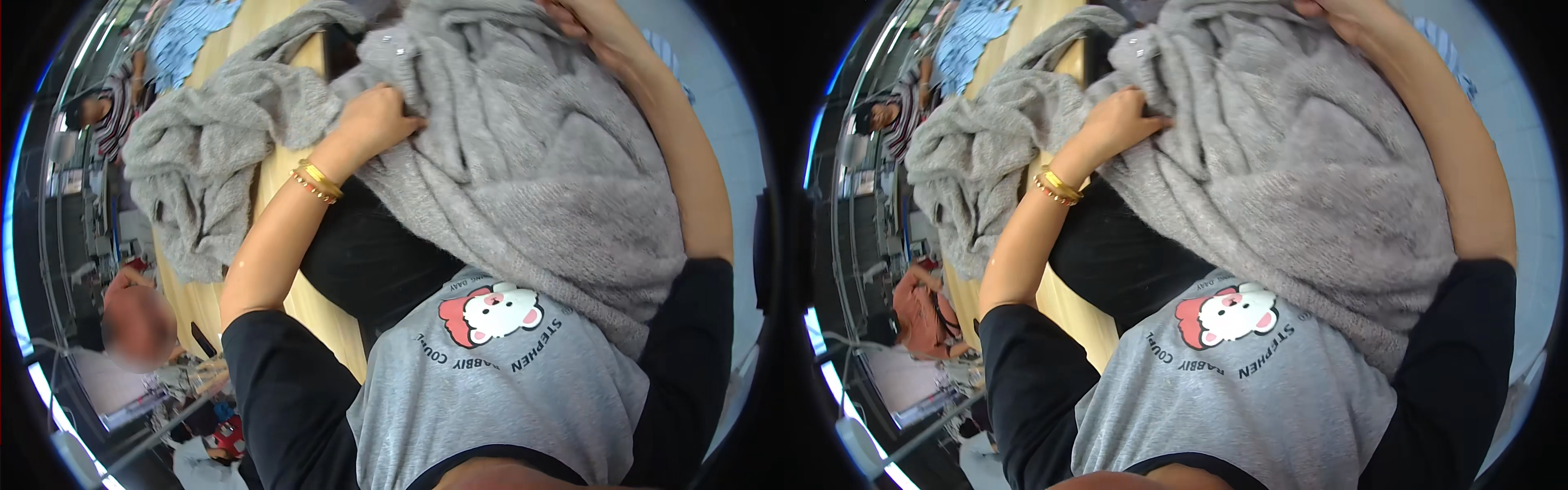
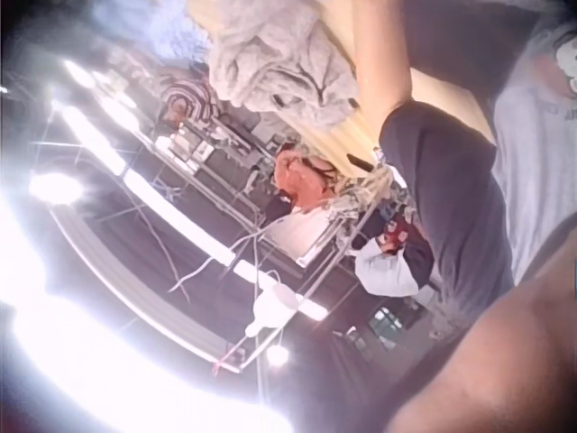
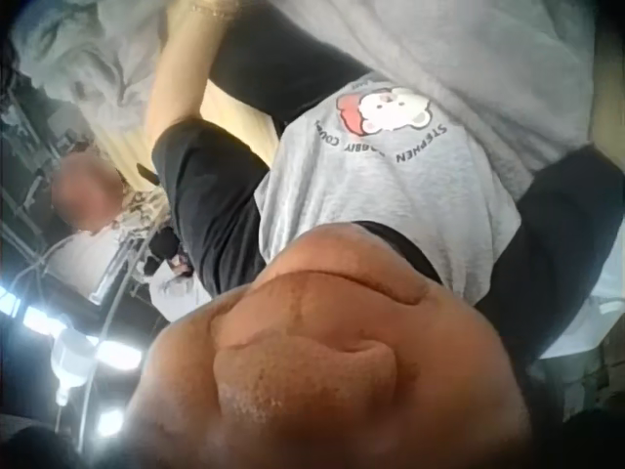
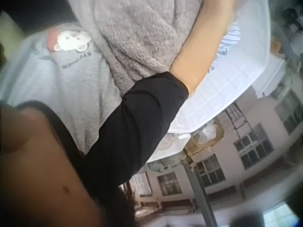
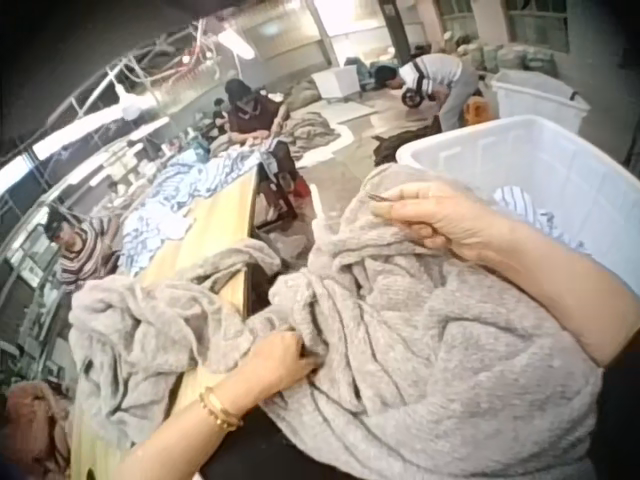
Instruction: Trimming loose threads and imperfections from a grey sweater using small garment snips.
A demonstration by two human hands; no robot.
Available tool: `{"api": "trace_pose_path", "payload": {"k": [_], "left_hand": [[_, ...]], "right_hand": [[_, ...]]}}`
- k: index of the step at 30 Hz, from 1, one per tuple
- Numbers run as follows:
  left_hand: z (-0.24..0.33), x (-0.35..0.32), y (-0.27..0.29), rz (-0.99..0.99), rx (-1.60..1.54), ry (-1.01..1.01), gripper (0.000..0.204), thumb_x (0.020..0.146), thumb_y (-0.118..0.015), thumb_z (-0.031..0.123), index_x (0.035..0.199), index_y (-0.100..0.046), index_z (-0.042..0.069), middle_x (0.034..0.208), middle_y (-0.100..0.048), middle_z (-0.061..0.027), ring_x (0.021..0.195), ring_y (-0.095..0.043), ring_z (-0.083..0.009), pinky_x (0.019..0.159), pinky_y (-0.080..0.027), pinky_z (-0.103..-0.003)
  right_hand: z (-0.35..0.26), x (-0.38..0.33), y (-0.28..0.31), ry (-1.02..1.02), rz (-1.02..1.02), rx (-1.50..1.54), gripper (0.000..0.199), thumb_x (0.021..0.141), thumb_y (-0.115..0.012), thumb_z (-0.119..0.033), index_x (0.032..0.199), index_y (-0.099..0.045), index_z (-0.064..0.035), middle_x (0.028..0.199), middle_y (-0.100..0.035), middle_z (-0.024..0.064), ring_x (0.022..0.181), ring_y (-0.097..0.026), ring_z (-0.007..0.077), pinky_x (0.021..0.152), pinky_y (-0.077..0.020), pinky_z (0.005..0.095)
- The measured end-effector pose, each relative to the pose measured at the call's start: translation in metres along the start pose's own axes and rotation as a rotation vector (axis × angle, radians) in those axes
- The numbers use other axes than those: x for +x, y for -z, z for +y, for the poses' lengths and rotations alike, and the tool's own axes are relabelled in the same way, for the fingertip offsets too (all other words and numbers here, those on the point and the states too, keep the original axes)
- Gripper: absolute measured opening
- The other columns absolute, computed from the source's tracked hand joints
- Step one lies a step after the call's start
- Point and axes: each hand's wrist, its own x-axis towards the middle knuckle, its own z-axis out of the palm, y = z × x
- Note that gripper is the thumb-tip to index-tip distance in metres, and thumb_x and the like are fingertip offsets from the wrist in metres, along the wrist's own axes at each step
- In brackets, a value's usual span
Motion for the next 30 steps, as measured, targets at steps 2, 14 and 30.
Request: {"api": "trace_pose_path", "payload": {"k": [2, 14, 30], "left_hand": [[-0.005, 0.001, 0.007, 0.109, -0.119, -0.066, 0.038, 0.083, -0.065, 0.036, 0.086, -0.064, -0.002, 0.083, -0.066, -0.019, 0.085, -0.065, -0.0368, 0.078, -0.05, -0.042], [0.003, -0.066, 0.056, 0.633, -0.905, -0.336, 0.022, 0.094, -0.057, 0.016, 0.081, -0.05, -0.001, 0.063, -0.045, -0.0045, 0.063, -0.047, -0.0086, 0.059, -0.042, -0.029], [0.035, -0.114, 0.015, 0.47, -0.099, -0.43, 0.008, 0.074, -0.058, 0.007, 0.081, -0.061, 0.006, 0.087, -0.061, -0.0077, 0.091, -0.059, -0.0241, 0.083, -0.041, -0.035]], "right_hand": [[-0.008, 0.011, -0.065, -0.37, 0.805, -0.719, 0.015, 0.09, -0.064, -0.018, 0.094, -0.06, -0.0031, 0.073, -0.056, -0.0038, 0.053, -0.045, 0.0003, 0.046, -0.0346, 0.0126], [0.022, 0.037, -0.103, -0.108, 0.48, -1.399, 0.031, 0.092, -0.059, -0.03, 0.116, -0.065, -0.0109, 0.06, -0.04, -0.0138, 0.052, -0.031, -0.0025, 0.046, -0.0179, 0.0183], [0.092, 0.024, -0.091, -0.422, 0.323, -1.167, 0.034, 0.09, -0.062, -0.033, 0.112, -0.068, -0.0081, 0.063, -0.045, -0.0114, 0.052, -0.031, -0.0022, 0.047, -0.0185, 0.0186]]}}
